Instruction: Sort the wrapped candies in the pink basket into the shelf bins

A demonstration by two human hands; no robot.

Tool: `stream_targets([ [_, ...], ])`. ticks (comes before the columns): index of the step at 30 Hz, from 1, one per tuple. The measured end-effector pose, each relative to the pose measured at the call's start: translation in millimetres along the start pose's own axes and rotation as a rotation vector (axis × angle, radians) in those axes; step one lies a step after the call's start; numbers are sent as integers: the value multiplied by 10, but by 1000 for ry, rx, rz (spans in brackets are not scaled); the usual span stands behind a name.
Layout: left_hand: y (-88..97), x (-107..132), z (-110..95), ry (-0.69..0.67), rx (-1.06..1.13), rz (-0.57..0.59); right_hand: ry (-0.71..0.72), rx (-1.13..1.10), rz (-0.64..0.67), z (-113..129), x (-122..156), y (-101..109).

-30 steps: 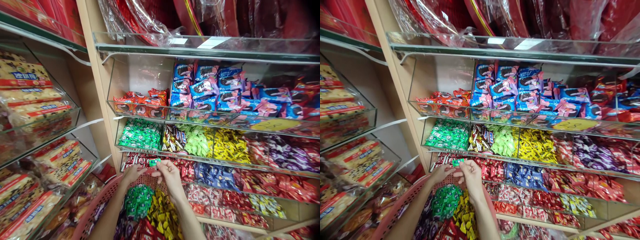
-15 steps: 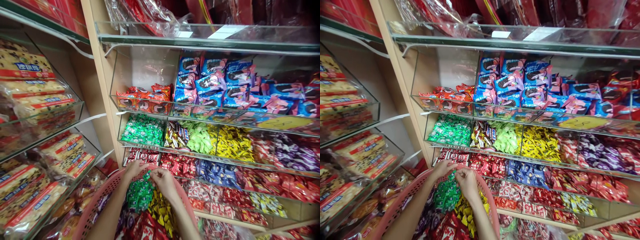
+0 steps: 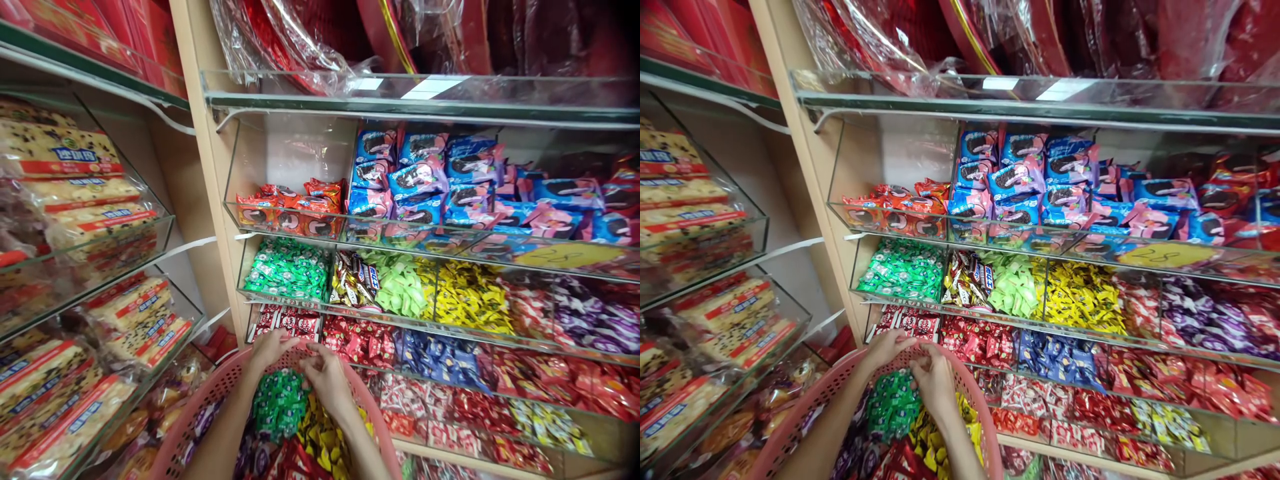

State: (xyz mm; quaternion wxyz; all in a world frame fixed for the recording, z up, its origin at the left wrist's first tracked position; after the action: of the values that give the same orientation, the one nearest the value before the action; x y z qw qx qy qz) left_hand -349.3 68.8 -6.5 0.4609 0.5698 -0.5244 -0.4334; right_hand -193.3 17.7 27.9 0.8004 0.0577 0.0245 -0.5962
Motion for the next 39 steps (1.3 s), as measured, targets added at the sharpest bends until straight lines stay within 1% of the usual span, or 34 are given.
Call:
stream_targets([
  [7,-23,3,12,8,-8,21,-49,13,7,-138,6,-13],
  [9,-35,-2,16,9,-9,31,-49,37,-2,-135,17,-5],
  [11,-35,-9,24,20,-16,33,-31,41,-6,-54,31,1],
  [12,-33,-12,29,27,-21,35,-14,43,-1,26,36,0],
  [14,-35,-18,32,33,-22,43,26,50,22,262,34,-1],
  [17,-60,-27,29,22,16,66,118,107,56,757,-48,12],
  [20,-72,-32,50,32,48,60,328,280,14,1293,-255,31],
  [21,-73,-32,61,41,49,56,395,347,-9,1422,-349,20],
  [23,-74,-29,81,57,49,51,489,454,-39,1574,-568,-33],
  [27,-80,-22,85,48,38,54,585,643,-63,1638,-999,-187],
  [29,-78,-23,85,39,35,45,580,767,-96,1616,-1163,-226],
  [31,-75,-26,86,32,38,32,541,873,-139,1577,-1281,-223],
  [33,-76,-28,82,21,42,27,487,936,-184,1532,-1350,-184],
  [36,-78,-27,79,15,44,27,416,973,-232,1478,-1387,-108],
  [39,-80,-27,88,24,51,27,382,995,-234,1442,-1388,-73],
])
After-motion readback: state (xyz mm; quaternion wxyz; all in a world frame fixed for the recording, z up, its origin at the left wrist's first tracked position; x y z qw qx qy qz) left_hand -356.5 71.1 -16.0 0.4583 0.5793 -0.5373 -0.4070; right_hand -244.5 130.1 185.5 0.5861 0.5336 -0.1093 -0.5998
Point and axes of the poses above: each hand's wrist, its own x-axis away from the middle knuckle, its own y-axis out of the back of the hand, z = x × y, the point moved 9 cm from there along -x, towards the middle knuckle, and after that the axes turned 8 degrees about -x, right-handed, at the moved point
